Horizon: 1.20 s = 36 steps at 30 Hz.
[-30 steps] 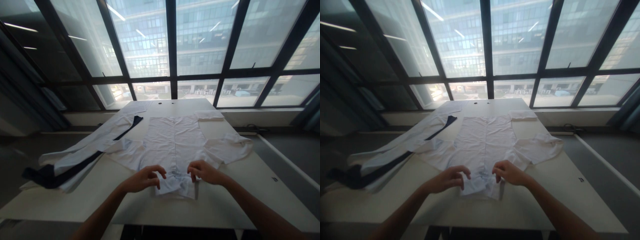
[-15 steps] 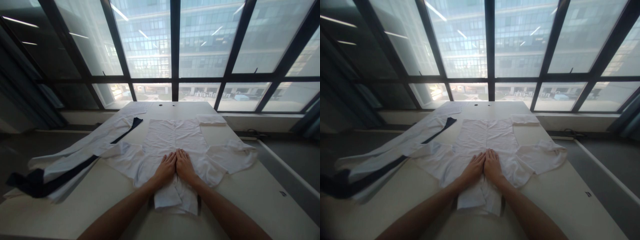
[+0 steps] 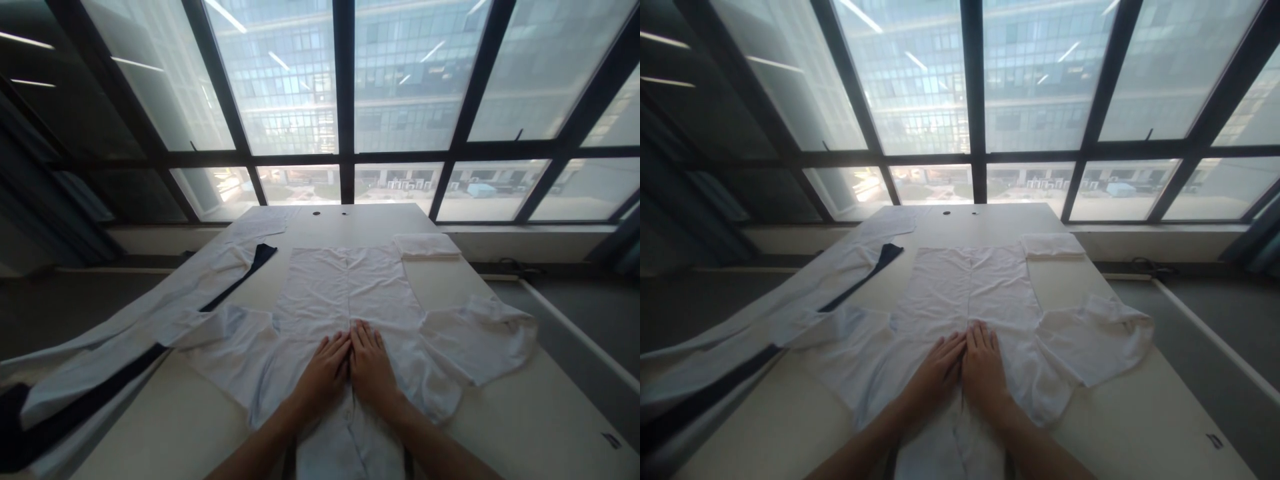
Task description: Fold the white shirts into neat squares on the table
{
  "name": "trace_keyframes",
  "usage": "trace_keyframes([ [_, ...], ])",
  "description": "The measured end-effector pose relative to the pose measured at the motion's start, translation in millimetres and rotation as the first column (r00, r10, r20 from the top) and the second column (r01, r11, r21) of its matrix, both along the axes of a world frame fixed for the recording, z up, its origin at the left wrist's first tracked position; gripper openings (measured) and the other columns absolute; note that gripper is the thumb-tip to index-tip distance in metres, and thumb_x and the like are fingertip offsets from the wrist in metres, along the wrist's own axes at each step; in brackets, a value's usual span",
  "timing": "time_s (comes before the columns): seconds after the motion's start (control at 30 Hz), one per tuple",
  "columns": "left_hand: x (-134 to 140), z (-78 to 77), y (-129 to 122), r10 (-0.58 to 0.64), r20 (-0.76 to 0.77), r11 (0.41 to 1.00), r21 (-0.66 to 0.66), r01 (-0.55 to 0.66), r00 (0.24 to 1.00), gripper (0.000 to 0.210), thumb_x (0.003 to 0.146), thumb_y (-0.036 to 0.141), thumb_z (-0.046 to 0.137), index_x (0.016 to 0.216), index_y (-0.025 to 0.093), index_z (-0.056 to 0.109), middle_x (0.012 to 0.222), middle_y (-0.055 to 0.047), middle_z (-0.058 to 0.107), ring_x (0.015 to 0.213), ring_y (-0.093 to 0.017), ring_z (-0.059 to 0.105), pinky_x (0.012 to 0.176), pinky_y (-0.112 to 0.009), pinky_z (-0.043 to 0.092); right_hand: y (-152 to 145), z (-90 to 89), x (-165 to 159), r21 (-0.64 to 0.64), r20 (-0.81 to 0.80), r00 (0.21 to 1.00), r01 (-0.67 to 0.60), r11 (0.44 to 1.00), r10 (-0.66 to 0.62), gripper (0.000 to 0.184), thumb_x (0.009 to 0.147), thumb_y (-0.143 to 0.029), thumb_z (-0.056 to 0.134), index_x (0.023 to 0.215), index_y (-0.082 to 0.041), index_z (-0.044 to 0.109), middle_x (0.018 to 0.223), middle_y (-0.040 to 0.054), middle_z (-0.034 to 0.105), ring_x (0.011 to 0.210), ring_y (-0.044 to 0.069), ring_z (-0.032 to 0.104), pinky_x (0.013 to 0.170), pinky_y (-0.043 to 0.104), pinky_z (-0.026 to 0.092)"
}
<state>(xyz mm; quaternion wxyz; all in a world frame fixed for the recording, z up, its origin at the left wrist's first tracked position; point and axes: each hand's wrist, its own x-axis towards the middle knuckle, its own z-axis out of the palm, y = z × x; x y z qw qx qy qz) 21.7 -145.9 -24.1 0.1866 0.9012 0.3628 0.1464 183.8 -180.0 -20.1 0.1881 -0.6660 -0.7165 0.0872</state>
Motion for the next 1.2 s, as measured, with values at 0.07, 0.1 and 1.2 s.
trace_keyframes([
  [0.07,-0.1,-1.5,0.8,-0.002,-0.007,1.000,0.028,0.002,1.000,0.067,0.093,0.012,0.045,0.157,0.026,0.038,0.160,-0.005,0.039,0.151,-0.024,0.032,0.124,-0.052,0.027,0.8,-1.0,-0.4,-0.008,-0.008,1.000,0.008,1.000,-0.008,0.056,0.100,-0.023,0.038,0.155,-0.012,0.043,0.163,0.0098,0.033,0.153,0.026,0.024,0.125,0.045,0.016],
  [0.1,0.1,-2.0,1.2,-0.001,-0.014,0.999,0.044,0.002,1.000,0.066,0.093,0.011,0.044,0.157,0.026,0.038,0.160,-0.005,0.040,0.150,-0.024,0.033,0.124,-0.052,0.028,0.9,-0.8,-0.6,-0.016,-0.013,1.000,0.009,1.000,-0.009,0.056,0.100,-0.024,0.039,0.155,-0.013,0.043,0.163,0.0093,0.032,0.154,0.026,0.023,0.125,0.044,0.015],
  [1.2,3.0,-8.2,-0.3,0.008,-0.157,0.970,0.242,0.031,0.988,0.059,0.099,0.017,0.040,0.159,0.018,0.033,0.161,-0.008,0.038,0.152,-0.023,0.029,0.123,-0.048,0.029,-3.4,0.1,-0.9,-0.028,0.084,0.996,-0.002,1.000,0.004,0.059,0.098,-0.013,0.032,0.156,-0.011,0.038,0.165,0.0086,0.030,0.154,0.025,0.020,0.125,0.045,0.016],
])
